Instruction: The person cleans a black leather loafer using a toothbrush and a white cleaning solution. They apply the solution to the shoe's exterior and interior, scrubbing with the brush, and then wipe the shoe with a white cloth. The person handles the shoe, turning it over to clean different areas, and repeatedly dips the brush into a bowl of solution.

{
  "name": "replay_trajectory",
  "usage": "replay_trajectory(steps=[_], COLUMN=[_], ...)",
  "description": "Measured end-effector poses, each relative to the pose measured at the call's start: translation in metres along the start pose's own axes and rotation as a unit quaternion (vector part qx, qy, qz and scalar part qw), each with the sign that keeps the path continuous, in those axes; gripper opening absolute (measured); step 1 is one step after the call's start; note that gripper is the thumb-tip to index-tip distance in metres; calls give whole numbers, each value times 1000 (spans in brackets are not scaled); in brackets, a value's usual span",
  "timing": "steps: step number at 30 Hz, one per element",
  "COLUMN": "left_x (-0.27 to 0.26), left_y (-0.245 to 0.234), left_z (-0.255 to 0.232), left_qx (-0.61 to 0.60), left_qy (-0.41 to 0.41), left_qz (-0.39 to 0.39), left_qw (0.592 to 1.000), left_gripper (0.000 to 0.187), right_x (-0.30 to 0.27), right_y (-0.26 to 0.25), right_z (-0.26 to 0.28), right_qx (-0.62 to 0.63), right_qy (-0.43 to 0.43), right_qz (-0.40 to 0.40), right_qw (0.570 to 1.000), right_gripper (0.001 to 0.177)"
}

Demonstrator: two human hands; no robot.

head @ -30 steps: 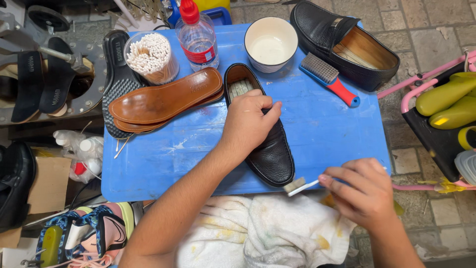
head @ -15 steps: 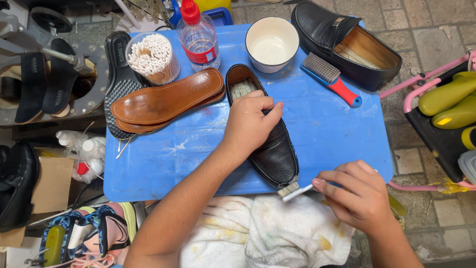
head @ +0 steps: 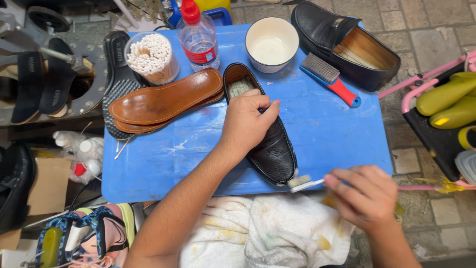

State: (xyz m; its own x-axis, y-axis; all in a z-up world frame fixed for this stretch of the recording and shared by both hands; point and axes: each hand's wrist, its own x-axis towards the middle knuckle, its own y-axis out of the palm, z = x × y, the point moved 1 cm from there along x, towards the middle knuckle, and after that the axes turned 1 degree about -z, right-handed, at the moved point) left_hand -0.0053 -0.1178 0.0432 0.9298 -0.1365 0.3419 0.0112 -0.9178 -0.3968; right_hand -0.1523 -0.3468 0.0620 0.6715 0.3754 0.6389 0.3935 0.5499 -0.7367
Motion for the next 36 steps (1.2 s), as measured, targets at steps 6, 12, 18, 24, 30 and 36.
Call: replay_trajectory(steps=[6, 12, 18, 24, 30, 36], left_x=[2, -9, -27, -34, -36, -35], left_y=[0, -31, -45, -67, -67, -65], left_z=[5, 29, 53, 73, 77, 71], left_qx=[-44, -164, -210, -235, -248, -213], left_qy=[12, 25, 26, 31, 47, 60], left_qz=[-5, 44, 77, 93, 85, 94], left_qw=[999, 985, 974, 967, 964, 971], left_gripper=[33, 44, 44, 44, 40, 39], right_x=[0, 4, 33, 53, 117, 181], right_y=[10, 19, 36, 46, 52, 100], right_z=[-2, 2, 16, 45, -27, -97], right_qx=[48, 191, 119, 145, -24, -202], right_qy=[-32, 50, 50, -56, 158, 48], right_qz=[23, 61, 87, 148, 77, 79], right_qw=[998, 978, 988, 977, 984, 975], right_gripper=[38, 23, 18, 16, 3, 12])
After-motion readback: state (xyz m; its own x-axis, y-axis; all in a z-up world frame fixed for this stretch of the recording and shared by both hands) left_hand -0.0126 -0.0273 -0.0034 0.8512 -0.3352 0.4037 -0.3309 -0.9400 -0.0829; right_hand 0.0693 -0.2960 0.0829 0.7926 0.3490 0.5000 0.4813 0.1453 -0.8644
